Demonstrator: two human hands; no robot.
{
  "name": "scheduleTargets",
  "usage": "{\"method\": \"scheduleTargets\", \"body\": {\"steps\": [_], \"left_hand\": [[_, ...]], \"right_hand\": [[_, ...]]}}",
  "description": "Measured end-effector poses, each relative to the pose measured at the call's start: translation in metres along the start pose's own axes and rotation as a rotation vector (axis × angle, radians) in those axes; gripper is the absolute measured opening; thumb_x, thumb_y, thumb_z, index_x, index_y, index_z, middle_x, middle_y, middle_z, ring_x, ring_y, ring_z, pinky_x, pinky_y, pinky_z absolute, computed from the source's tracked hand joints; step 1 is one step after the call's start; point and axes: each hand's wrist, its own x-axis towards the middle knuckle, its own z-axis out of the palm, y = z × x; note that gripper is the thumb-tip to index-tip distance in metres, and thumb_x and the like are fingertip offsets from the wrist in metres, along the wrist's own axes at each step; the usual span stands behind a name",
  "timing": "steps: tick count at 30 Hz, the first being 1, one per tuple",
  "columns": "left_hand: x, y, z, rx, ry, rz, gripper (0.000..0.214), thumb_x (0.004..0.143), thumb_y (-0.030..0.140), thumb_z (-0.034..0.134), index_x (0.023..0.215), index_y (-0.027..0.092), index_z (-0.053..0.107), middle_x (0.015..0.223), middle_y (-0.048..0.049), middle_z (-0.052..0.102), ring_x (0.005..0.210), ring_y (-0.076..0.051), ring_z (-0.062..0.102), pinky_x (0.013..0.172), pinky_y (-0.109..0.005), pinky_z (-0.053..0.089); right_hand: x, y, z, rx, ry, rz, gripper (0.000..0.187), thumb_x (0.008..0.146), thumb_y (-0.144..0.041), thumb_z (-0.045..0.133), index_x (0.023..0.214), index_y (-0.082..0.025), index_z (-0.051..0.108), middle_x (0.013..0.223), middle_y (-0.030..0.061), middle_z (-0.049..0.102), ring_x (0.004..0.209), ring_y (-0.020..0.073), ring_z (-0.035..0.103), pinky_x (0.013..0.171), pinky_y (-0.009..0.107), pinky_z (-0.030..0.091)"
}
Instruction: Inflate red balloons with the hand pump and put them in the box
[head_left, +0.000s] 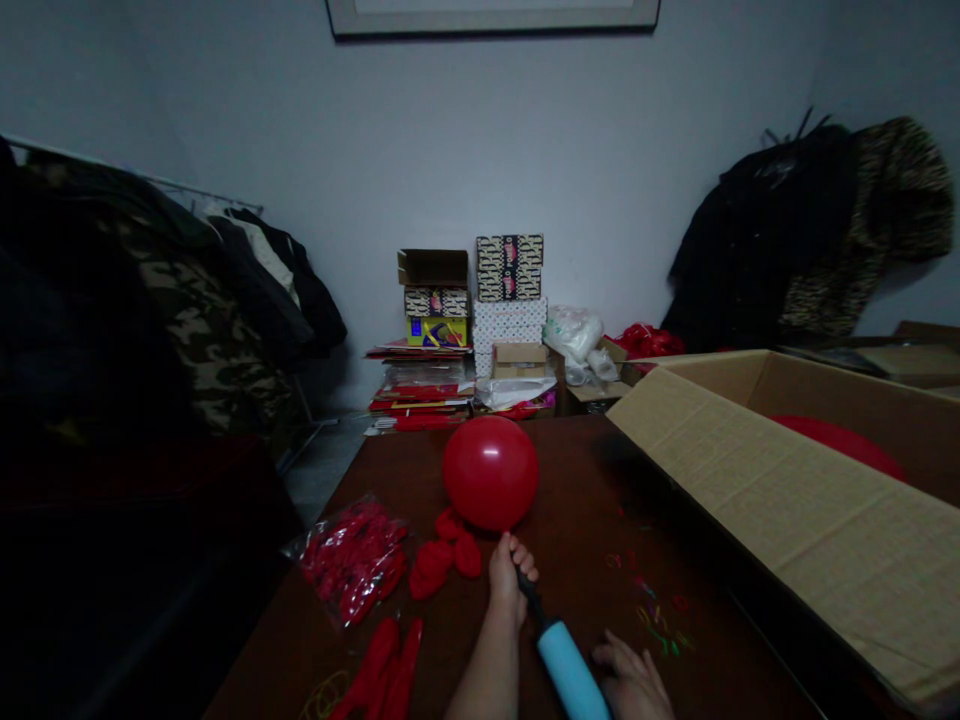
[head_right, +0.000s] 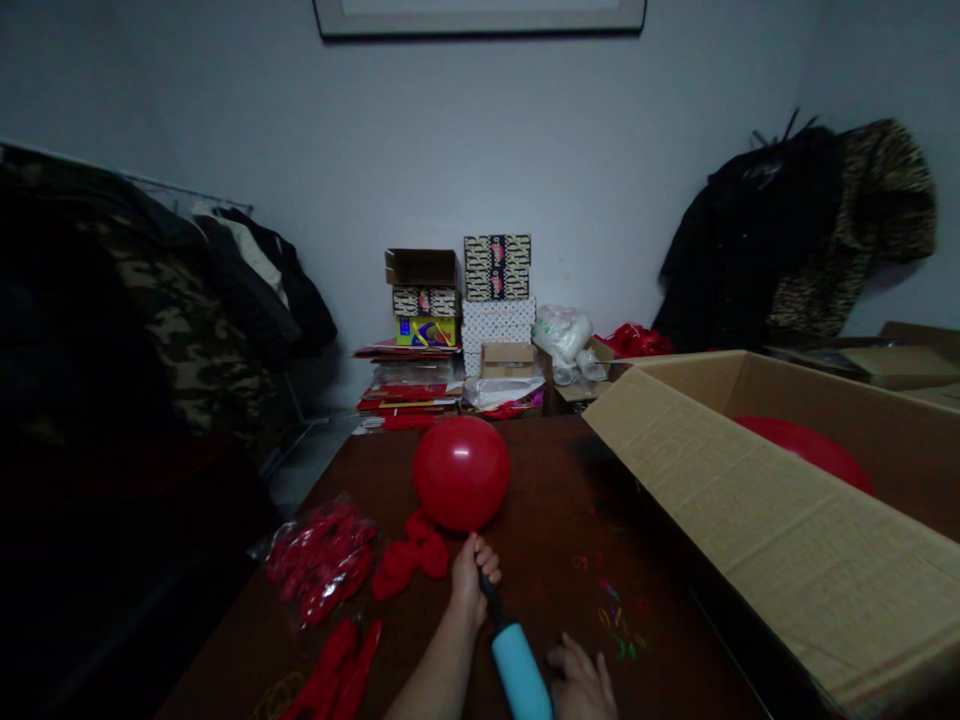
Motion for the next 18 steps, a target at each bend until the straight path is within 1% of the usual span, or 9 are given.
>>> {"method": "scheduleTargets", "body": {"steps": [1, 3, 5, 7, 9, 13, 15, 18], "left_hand": [[0.0, 0.0, 0.0, 0.0, 0.003, -0.001, 0.045, 0.065, 0.046, 0.069, 0.064, 0.022, 0.031, 0.047, 0.0107, 0.027, 0.036, -0.004, 0.026, 0.039, -0.02, 0.012], [0.001, 0.002, 0.001, -0.003, 0.007, -0.007, 0.046, 0.065, 0.045, 0.069, 0.063, 0.022, 0.031, 0.046, 0.0108, 0.027, 0.036, -0.004, 0.026, 0.039, -0.019, 0.012], [0.003, 0.002, 0.0, -0.004, 0.008, -0.012, 0.046, 0.065, 0.045, 0.069, 0.063, 0.022, 0.031, 0.045, 0.0109, 0.026, 0.035, -0.004, 0.025, 0.039, -0.019, 0.011], [0.004, 0.002, 0.0, 0.002, 0.006, -0.015, 0.045, 0.064, 0.046, 0.07, 0.063, 0.022, 0.031, 0.045, 0.0109, 0.027, 0.035, -0.004, 0.025, 0.039, -0.019, 0.011], [0.004, 0.0, -0.001, 0.015, 0.001, -0.008, 0.045, 0.064, 0.047, 0.07, 0.063, 0.022, 0.032, 0.045, 0.0109, 0.027, 0.035, -0.004, 0.025, 0.038, -0.02, 0.011], [0.003, -0.002, 0.0, 0.033, -0.006, 0.009, 0.046, 0.064, 0.048, 0.07, 0.064, 0.022, 0.032, 0.045, 0.0111, 0.028, 0.034, -0.004, 0.025, 0.038, -0.02, 0.011], [0.001, -0.002, 0.001, 0.046, -0.004, -0.003, 0.046, 0.063, 0.049, 0.069, 0.063, 0.022, 0.032, 0.044, 0.0112, 0.027, 0.034, -0.004, 0.025, 0.038, -0.021, 0.01], [-0.002, -0.001, 0.002, 0.06, -0.008, -0.007, 0.046, 0.063, 0.049, 0.069, 0.063, 0.022, 0.032, 0.044, 0.0112, 0.027, 0.034, -0.004, 0.025, 0.038, -0.021, 0.009]], "right_hand": [[0.002, -0.007, -0.007, 0.0, -0.008, -0.028, 0.039, 0.069, -0.039, 0.05, 0.095, -0.019, 0.07, 0.134, 0.0097, 0.053, 0.135, 0.0338, 0.031, 0.111, 0.057, 0.016], [0.003, -0.021, -0.02, 0.014, 0.025, -0.039, 0.046, 0.066, -0.048, 0.054, 0.097, -0.017, 0.069, 0.133, 0.0124, 0.052, 0.134, 0.0351, 0.031, 0.111, 0.058, 0.013], [0.005, -0.03, -0.026, 0.024, 0.054, -0.021, 0.048, 0.067, -0.048, 0.053, 0.099, -0.016, 0.068, 0.132, 0.0137, 0.052, 0.134, 0.0348, 0.032, 0.111, 0.058, 0.012], [0.006, -0.033, -0.026, 0.02, 0.048, -0.012, 0.048, 0.067, -0.048, 0.054, 0.099, -0.015, 0.068, 0.132, 0.014, 0.053, 0.133, 0.0351, 0.032, 0.11, 0.059, 0.012], [0.007, -0.03, -0.021, 0.01, 0.041, -0.016, 0.049, 0.067, -0.049, 0.054, 0.101, -0.015, 0.067, 0.132, 0.0142, 0.053, 0.133, 0.0357, 0.032, 0.11, 0.06, 0.013], [0.008, -0.018, -0.004, -0.036, 0.071, -0.007, 0.05, 0.068, -0.05, 0.056, 0.103, -0.016, 0.067, 0.131, 0.0135, 0.054, 0.134, 0.0364, 0.031, 0.11, 0.061, 0.013], [0.007, -0.013, 0.005, -0.043, 0.082, 0.008, 0.043, 0.07, -0.046, 0.056, 0.101, -0.019, 0.068, 0.13, 0.0113, 0.056, 0.133, 0.0358, 0.032, 0.11, 0.061, 0.013], [0.003, -0.009, 0.016, -0.042, 0.098, 0.031, 0.031, 0.079, -0.033, 0.047, 0.097, -0.021, 0.069, 0.126, 0.0073, 0.06, 0.131, 0.033, 0.037, 0.109, 0.062, 0.016]]}}
